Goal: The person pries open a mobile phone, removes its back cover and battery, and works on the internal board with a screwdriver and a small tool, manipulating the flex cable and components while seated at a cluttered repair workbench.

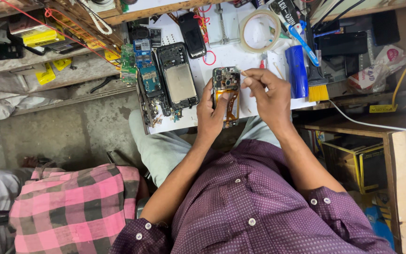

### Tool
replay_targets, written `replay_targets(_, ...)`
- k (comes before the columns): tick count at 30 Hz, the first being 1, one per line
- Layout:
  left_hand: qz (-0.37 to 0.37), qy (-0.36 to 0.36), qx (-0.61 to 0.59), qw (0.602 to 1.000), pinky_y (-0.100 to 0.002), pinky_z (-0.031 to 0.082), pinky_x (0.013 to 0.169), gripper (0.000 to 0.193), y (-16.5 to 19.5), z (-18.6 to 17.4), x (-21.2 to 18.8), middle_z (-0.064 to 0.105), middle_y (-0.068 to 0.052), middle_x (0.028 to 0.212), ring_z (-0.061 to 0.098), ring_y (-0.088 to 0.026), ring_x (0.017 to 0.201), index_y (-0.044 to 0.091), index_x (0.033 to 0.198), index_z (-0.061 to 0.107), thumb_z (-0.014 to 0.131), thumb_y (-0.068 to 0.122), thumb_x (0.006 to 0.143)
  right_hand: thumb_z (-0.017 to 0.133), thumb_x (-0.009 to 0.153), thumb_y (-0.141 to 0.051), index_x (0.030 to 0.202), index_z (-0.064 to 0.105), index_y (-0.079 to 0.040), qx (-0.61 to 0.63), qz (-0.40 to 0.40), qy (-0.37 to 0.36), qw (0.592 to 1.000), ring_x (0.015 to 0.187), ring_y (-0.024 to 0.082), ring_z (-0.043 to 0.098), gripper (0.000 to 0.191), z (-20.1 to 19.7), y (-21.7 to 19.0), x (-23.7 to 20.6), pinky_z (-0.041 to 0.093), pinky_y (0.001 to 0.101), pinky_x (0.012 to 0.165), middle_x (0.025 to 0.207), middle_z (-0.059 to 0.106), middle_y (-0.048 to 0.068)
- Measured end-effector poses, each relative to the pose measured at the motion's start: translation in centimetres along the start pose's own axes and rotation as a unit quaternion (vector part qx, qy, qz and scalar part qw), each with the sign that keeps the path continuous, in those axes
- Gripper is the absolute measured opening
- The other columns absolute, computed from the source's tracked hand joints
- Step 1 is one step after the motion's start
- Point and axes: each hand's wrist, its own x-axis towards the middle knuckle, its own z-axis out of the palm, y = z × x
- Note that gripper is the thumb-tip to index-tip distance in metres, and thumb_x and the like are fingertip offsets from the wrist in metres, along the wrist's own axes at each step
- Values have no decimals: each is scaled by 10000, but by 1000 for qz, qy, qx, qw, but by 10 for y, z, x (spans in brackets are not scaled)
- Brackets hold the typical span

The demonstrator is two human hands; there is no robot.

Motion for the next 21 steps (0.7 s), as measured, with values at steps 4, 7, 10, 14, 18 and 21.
replay_targets(4,-7,-2,-13,1000,-282,518,993,484,0,0,1,683,-115,1263,638,-115,1121,-23,1520,431,557,39,1057,749,980,-31,1146,757,-49,-124,-149,-2,981,887,206,693,167,-2,-6,-3,537,305,767,1009,724,94)
replay_targets(7,-14,-4,-26,1000,-281,520,983,501,-2,-1,1,681,-114,1254,634,-113,1111,-32,1531,423,554,29,1052,802,905,-18,1101,794,-73,-170,-149,5,974,848,232,631,204,1,-6,-2,502,342,744,916,669,88)
replay_targets(10,0,-9,-47,999,-281,513,1005,504,-5,-1,0,663,-110,1287,625,-114,1139,-44,1538,414,549,18,1057,804,863,15,1085,810,-76,-181,-148,-13,972,822,247,584,240,3,-3,-1,469,366,732,850,638,79)
replay_targets(14,-11,-5,-43,999,-276,522,982,509,-6,-1,1,667,-104,1278,629,-108,1116,-47,1537,410,548,12,1051,788,864,38,1081,804,-73,-186,-169,-28,967,855,258,574,244,6,2,0,461,373,755,891,659,69)
replay_targets(18,-4,-6,-50,999,-277,525,982,505,-6,0,0,665,-105,1272,629,-105,1116,-46,1538,412,550,3,1054,776,860,50,1074,802,-63,-195,-174,-32,965,855,264,574,243,7,6,0,464,376,759,892,661,69)
replay_targets(21,-9,-6,-51,999,-277,526,979,510,-5,0,0,666,-104,1265,631,-106,1109,-41,1541,406,549,9,1054,769,856,53,1073,801,-59,-194,-176,-37,964,859,265,576,246,6,7,0,468,377,764,897,660,73)
